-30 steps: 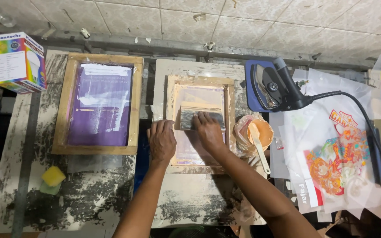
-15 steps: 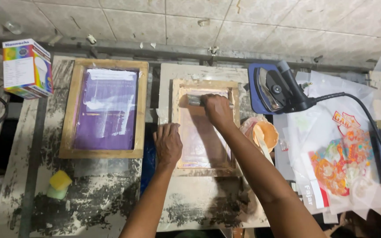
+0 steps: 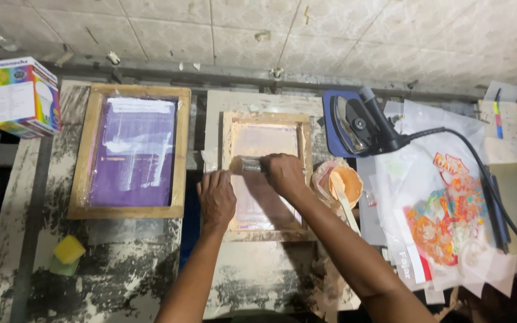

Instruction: Spreading ink or emulsion onto a screen printing frame using a hand scraper and a wooden stick

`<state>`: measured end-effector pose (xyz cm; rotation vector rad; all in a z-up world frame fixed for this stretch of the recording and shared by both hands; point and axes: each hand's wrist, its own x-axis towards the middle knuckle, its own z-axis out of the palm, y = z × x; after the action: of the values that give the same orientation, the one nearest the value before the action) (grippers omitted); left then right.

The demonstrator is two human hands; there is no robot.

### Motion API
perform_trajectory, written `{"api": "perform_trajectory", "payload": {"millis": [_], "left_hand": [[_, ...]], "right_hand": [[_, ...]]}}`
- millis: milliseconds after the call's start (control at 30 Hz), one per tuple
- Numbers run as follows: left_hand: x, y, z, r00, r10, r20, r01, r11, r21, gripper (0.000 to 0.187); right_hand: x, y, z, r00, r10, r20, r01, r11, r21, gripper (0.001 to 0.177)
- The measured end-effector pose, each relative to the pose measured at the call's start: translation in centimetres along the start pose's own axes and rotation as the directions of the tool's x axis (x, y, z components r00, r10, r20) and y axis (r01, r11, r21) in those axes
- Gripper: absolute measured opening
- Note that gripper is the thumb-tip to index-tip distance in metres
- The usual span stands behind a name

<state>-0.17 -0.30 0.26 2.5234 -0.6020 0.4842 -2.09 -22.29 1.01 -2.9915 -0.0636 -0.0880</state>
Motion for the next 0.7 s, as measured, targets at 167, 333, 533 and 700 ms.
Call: {"api": "perform_trajectory", "payload": {"millis": [167,333,533,700], "left_hand": [[-0.9,-0.6,0.5,0.999,0.039,0.002,-0.039,0.999,0.033,0.012],[-0.2,-1.1,0.2,0.970,0.145,-0.197,-0.162,0.984,-0.076,0.017],[1.6,1.0,-3.6,0.976,0.168,-0.139,-0.206,0.922,-0.328,0.024],[6.8,8.6,-15.6,0.972,0.180,0.149,0.025,0.554,-0.832,0.010]], "right_hand": [[0.9,0.9,6.6,0.968,0.016,-0.250,-0.021,1.000,-0.016,0.017],[-2.8,-1.6,2.3,0.987,-0.014,-0.162,0.016,1.000,0.012,0.011],[3.2,2.6,0.4,0.992,0.044,-0.122,-0.040,0.999,0.030,0.005],[6.3,5.6,5.2,0.986,0.165,-0.018,-0.166,0.984,-0.070,0.010]]}}
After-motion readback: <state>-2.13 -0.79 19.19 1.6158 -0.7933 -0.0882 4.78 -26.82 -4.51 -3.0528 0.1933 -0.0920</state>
